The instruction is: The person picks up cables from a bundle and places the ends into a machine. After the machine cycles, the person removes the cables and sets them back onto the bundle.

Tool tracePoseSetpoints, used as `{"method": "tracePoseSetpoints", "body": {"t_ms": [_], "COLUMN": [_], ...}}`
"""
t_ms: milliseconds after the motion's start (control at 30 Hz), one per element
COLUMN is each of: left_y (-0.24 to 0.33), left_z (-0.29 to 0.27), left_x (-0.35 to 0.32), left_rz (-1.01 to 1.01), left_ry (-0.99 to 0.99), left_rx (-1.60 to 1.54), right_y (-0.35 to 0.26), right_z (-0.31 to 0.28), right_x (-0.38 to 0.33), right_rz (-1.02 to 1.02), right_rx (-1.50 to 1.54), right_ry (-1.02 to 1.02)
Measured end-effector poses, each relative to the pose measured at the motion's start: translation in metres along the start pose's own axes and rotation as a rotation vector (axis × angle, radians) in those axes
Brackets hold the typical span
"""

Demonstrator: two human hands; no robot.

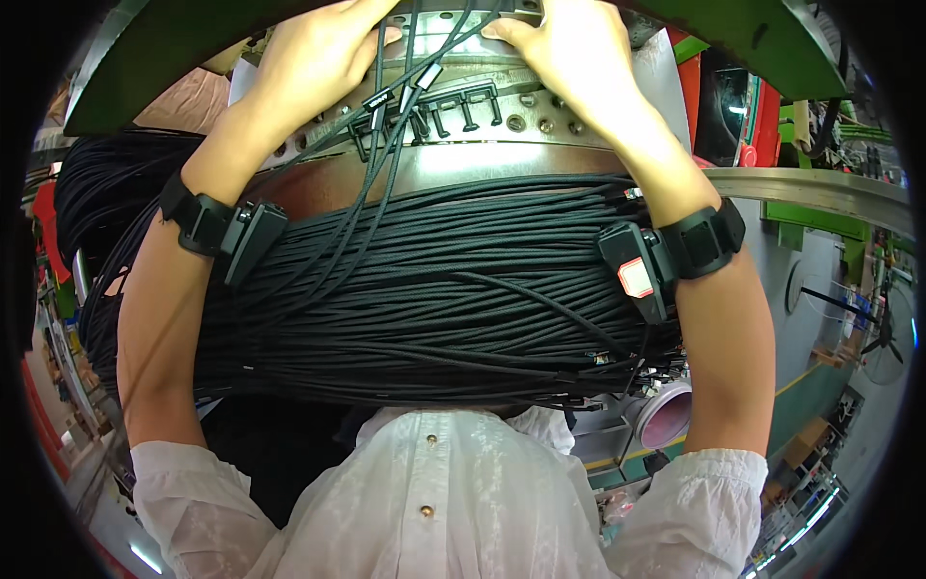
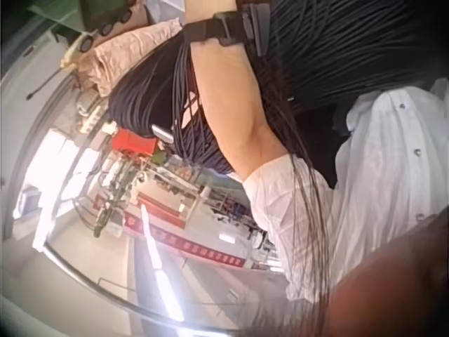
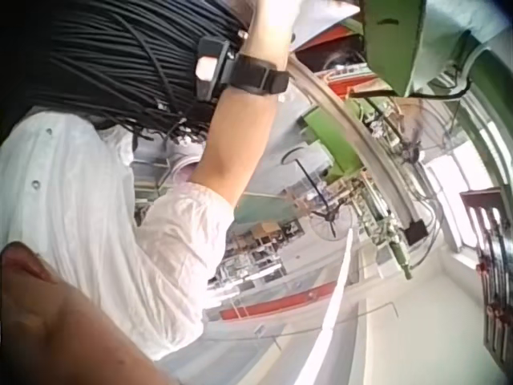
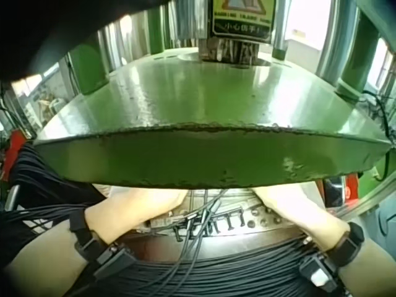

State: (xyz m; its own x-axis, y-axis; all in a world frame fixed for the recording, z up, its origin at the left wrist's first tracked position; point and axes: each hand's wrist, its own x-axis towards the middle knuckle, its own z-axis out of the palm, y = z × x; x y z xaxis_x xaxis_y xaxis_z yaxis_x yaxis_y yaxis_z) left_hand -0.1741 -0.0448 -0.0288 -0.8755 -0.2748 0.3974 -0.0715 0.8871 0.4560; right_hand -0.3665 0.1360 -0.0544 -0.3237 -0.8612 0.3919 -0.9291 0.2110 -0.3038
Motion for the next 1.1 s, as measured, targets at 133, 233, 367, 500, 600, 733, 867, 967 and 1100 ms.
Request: {"method": "tracePoseSetpoints", "body": {"t_ms": [133, 233, 367, 500, 600, 733, 867, 967, 1100], "left_y": [-0.008, 0.01, 0.071, 0.123, 0.143, 0.132, 0.101, 0.093, 0.092], "left_z": [0.007, -0.011, -0.072, -0.119, -0.069, 0.016, 0.037, 0.035, 0.043], "left_x": [0.002, 0.001, -0.04, -0.16, -0.272, -0.39, -0.435, -0.436, -0.429], "left_rz": [0.262, -0.004, -0.238, -0.265, -0.879, -1.029, -0.961, -1.045, -1.007], "left_ry": [0.008, -0.101, -0.278, -0.765, -1.005, -0.302, -0.261, -0.324, -0.179], "left_rx": [0.259, 0.011, 0.151, -0.971, -0.726, -0.212, -0.048, -0.034, -0.128], "right_y": [-0.016, -0.032, -0.054, -0.019, 0.033, 0.025, 0.007, 0.007, 0.004], "right_z": [-0.032, -0.046, -0.075, -0.157, -0.152, -0.078, -0.035, -0.035, -0.041], "right_x": [0.005, 0.007, -0.019, -0.155, -0.298, -0.447, -0.474, -0.454, -0.432], "right_rz": [0.158, 0.297, 0.116, -0.08, 0.729, 0.527, 0.604, 0.626, 0.634], "right_rx": [0.235, 0.236, 0.315, 0.259, 0.316, -0.339, -0.269, -0.236, -0.21], "right_ry": [-0.074, -0.152, -0.01, 0.062, 0.668, -0.661, -0.699, -0.609, -0.547]}}
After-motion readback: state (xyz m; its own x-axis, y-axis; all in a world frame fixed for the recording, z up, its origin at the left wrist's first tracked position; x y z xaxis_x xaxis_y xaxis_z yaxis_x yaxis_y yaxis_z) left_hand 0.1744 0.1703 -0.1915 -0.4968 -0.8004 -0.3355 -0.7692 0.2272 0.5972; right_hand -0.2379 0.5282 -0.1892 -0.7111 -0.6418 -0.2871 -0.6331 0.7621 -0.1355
